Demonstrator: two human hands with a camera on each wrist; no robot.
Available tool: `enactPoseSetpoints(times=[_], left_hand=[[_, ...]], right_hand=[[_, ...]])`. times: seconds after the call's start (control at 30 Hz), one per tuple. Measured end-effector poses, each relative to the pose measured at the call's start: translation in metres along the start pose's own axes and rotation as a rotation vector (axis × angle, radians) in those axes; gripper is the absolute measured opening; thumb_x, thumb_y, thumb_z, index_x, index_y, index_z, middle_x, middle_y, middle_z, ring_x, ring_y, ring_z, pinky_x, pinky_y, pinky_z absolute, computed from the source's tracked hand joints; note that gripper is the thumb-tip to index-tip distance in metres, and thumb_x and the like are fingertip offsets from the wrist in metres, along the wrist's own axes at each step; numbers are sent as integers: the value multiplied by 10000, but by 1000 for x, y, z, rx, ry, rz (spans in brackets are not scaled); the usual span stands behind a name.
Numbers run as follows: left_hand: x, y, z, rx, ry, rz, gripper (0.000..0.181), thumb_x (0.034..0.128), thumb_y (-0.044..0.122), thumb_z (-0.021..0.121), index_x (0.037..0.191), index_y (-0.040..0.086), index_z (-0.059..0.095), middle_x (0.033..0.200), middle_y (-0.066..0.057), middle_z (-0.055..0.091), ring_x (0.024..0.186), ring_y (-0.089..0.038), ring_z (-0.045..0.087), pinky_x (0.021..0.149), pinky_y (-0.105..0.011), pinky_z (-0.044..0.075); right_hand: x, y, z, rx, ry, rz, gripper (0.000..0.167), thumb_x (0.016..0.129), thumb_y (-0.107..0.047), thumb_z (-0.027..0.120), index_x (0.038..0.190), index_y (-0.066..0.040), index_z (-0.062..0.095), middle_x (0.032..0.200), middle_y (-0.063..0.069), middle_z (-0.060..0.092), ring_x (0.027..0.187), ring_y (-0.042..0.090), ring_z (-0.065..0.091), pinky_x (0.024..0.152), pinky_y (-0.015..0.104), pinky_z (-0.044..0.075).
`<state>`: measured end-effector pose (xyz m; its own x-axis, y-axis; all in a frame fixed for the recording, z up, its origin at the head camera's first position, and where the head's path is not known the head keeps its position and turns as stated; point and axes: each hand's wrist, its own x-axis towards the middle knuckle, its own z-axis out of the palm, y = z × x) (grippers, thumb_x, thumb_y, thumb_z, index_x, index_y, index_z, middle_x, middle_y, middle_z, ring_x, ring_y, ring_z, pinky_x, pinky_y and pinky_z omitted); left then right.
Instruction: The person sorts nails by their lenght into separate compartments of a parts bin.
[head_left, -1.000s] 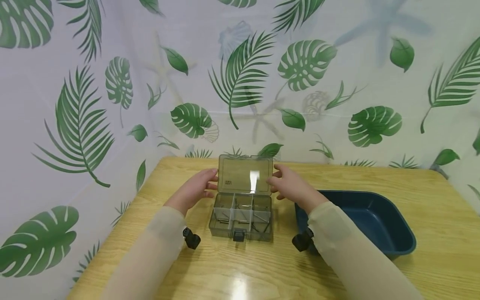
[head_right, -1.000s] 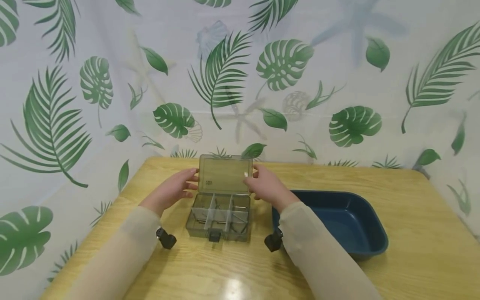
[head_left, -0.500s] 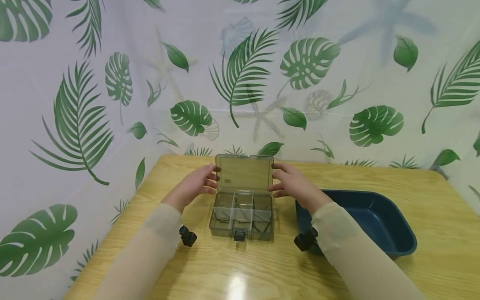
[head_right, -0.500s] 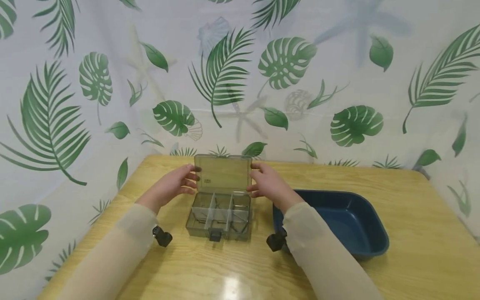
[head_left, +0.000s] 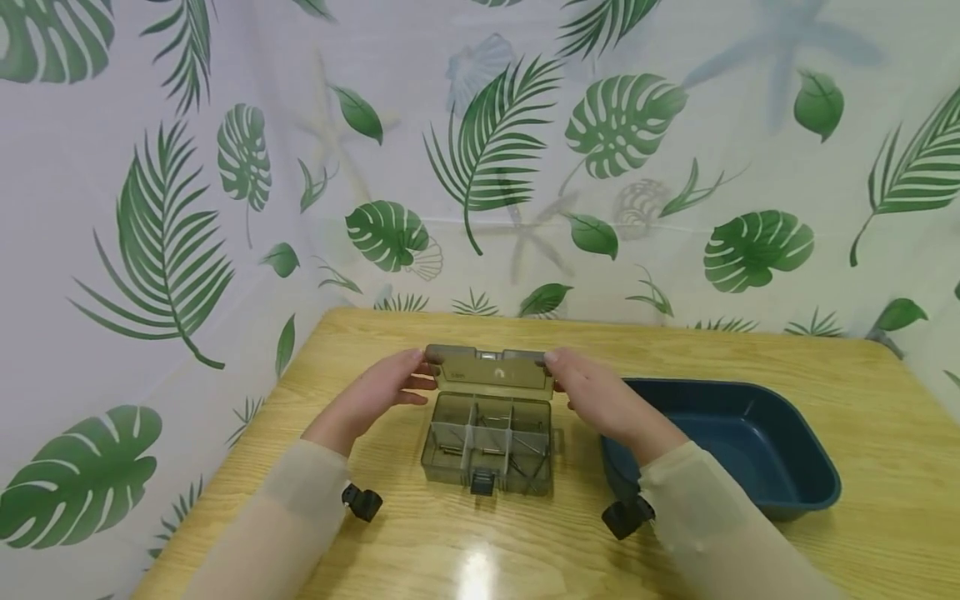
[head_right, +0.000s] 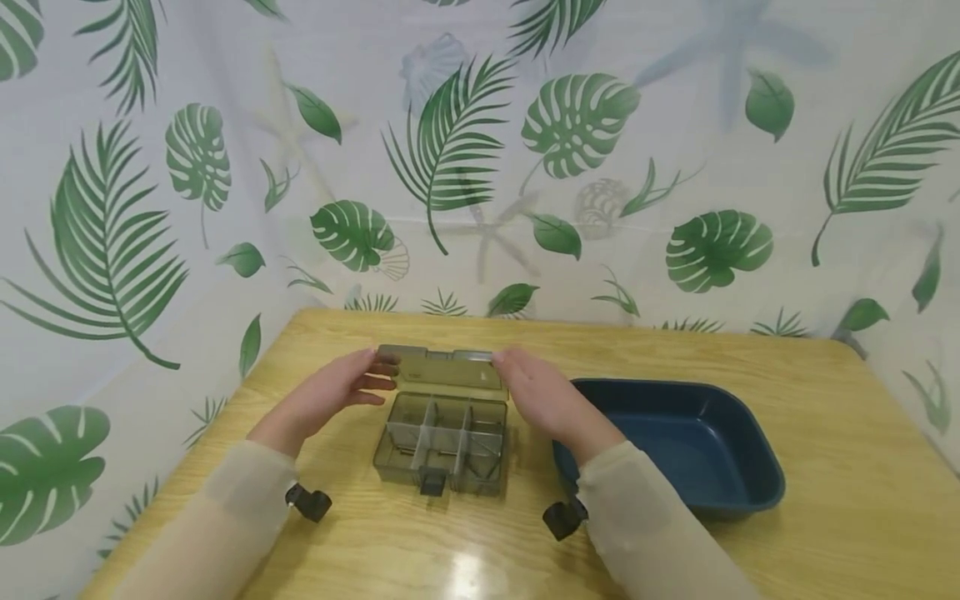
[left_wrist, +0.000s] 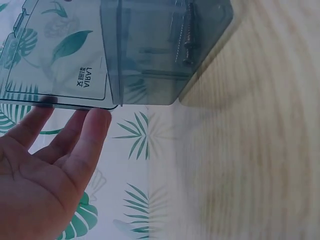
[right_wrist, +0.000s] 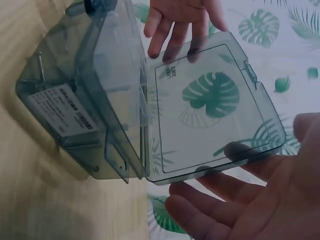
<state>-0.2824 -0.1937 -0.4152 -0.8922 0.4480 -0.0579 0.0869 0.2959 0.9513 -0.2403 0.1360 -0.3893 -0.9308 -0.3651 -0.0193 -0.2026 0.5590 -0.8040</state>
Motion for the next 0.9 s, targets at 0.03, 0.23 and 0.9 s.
enactPoseSetpoints(times=[0.03,0.23,0.9], left_hand=[[-3,-1,1,-1,-7,2,653,1098,507,307,1484,-5,433,1463,-231,463,1341,-410,469,1034,-459,477],[-16,-5,7,-72,-24,45,631,1103,475,336,1419,-62,438,1473,-250,430,1394,-443,396,1069,-457,444],[-33,-9,12,341,-157,102,513,1093,294,459,1585,187,361,1680,-13,116,1525,-277,127,1177,-573,222]], right_hand=[[-3,-1,3,-41,-2,-9,749,1081,-574,230,1558,-6,332,1542,236,381,1401,435,378,1092,607,354],[-15,-4,14,-163,-12,-62,645,1096,-525,273,1548,-82,403,1532,163,438,1398,392,409,1110,604,333],[-20,8,27,-413,-108,-191,545,1104,-366,412,1589,-125,347,1648,108,237,1498,329,240,1150,583,281]])
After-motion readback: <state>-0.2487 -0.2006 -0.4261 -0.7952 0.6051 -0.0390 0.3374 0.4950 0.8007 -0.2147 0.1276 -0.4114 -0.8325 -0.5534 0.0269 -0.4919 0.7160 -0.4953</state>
